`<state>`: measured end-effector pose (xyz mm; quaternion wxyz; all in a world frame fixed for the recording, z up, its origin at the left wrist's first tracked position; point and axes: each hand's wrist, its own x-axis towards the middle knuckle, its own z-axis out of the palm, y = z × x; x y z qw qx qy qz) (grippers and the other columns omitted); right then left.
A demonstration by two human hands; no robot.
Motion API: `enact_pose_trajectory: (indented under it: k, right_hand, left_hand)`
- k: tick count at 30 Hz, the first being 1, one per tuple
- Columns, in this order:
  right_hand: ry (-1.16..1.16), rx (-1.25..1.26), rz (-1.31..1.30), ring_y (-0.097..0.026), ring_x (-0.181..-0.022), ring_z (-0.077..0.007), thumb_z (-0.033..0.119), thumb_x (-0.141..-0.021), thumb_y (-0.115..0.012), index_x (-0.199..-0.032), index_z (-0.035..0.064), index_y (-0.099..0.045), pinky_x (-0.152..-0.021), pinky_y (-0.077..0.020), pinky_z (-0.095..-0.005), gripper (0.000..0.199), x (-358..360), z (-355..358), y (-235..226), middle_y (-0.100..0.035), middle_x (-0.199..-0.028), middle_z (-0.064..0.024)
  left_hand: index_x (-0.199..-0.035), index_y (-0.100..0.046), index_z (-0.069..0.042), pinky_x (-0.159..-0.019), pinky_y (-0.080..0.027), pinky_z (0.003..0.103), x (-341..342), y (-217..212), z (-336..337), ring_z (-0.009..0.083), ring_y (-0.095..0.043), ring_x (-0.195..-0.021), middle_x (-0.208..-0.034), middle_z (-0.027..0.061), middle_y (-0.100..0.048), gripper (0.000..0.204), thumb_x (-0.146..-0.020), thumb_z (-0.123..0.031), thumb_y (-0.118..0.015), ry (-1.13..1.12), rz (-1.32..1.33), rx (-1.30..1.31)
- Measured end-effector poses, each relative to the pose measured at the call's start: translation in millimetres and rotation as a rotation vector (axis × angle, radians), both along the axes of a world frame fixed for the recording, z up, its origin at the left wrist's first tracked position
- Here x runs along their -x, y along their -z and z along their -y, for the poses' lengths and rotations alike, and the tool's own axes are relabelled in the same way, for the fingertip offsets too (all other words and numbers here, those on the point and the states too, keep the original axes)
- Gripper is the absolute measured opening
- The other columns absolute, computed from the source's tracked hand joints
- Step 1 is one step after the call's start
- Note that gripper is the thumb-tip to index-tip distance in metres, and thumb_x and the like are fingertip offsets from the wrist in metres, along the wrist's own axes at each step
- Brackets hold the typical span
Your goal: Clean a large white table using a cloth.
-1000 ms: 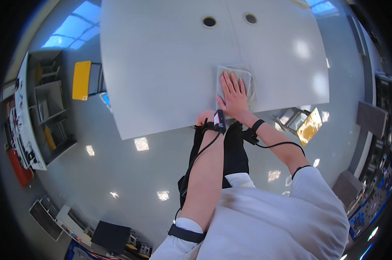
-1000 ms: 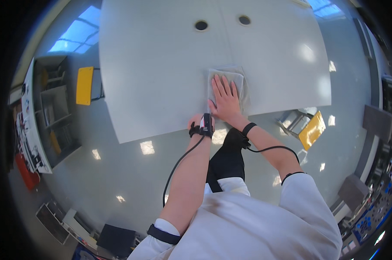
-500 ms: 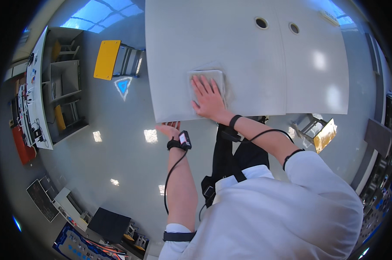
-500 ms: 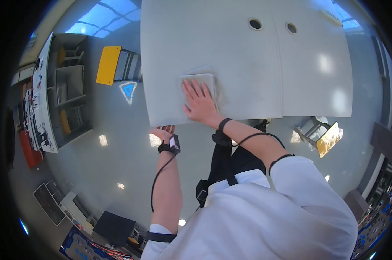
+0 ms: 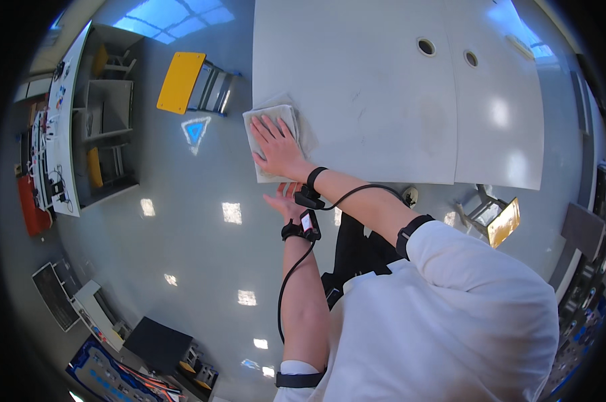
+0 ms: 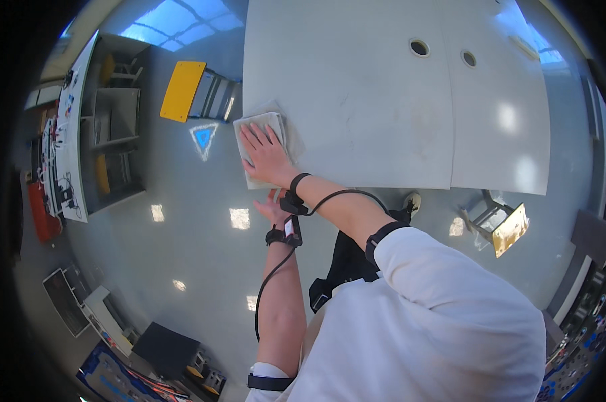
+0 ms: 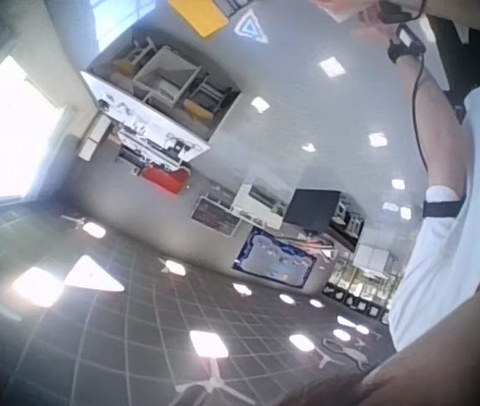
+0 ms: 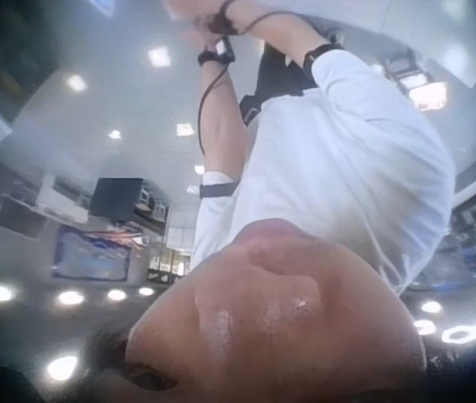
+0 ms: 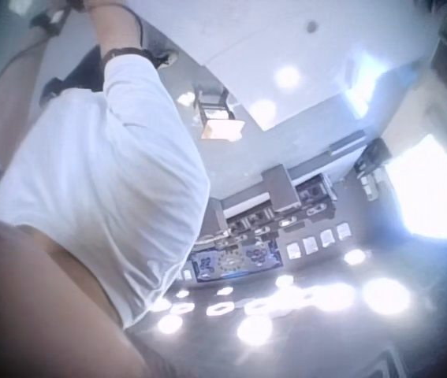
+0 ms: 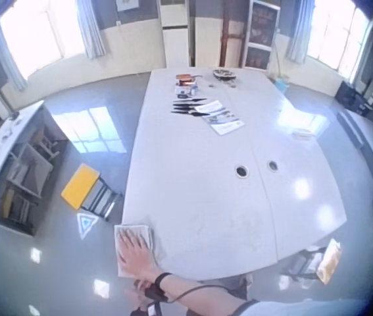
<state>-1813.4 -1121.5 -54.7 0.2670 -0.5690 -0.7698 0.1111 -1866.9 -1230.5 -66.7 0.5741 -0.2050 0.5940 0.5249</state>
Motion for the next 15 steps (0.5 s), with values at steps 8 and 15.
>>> enact_pose_trajectory:
  k: [8, 15]
  right_hand:
    - [0.046, -0.001, 0.193, -0.031, -0.136, -0.0272, 0.039, -0.085, -0.053, -0.143, 0.0054, -0.032, -0.111, -0.0220, -0.0468, 0.070, -141, -28, 2, -0.034, -0.147, -0.0112]
    - [0.554, 0.041, 0.289, -0.027, -0.137, -0.0325, 0.039, -0.085, -0.053, -0.142, -0.0026, -0.029, -0.112, -0.0188, -0.0484, 0.074, -312, 15, 21, -0.029, -0.147, -0.0223]
  left_hand:
    - [-0.113, -0.041, 0.001, -0.088, -0.043, 0.047, 15, 19, -40, 0.0352, -0.054, -0.101, -0.115, 0.0214, -0.053, 0.064, -0.094, -0.058, -0.027, 0.164, -0.707, 0.097]
    - [-0.114, -0.033, 0.001, -0.075, -0.051, 0.051, -21, -12, -86, 0.0431, -0.059, -0.091, -0.109, 0.0286, -0.056, 0.045, -0.098, -0.040, -0.024, 0.146, -0.941, 0.512]
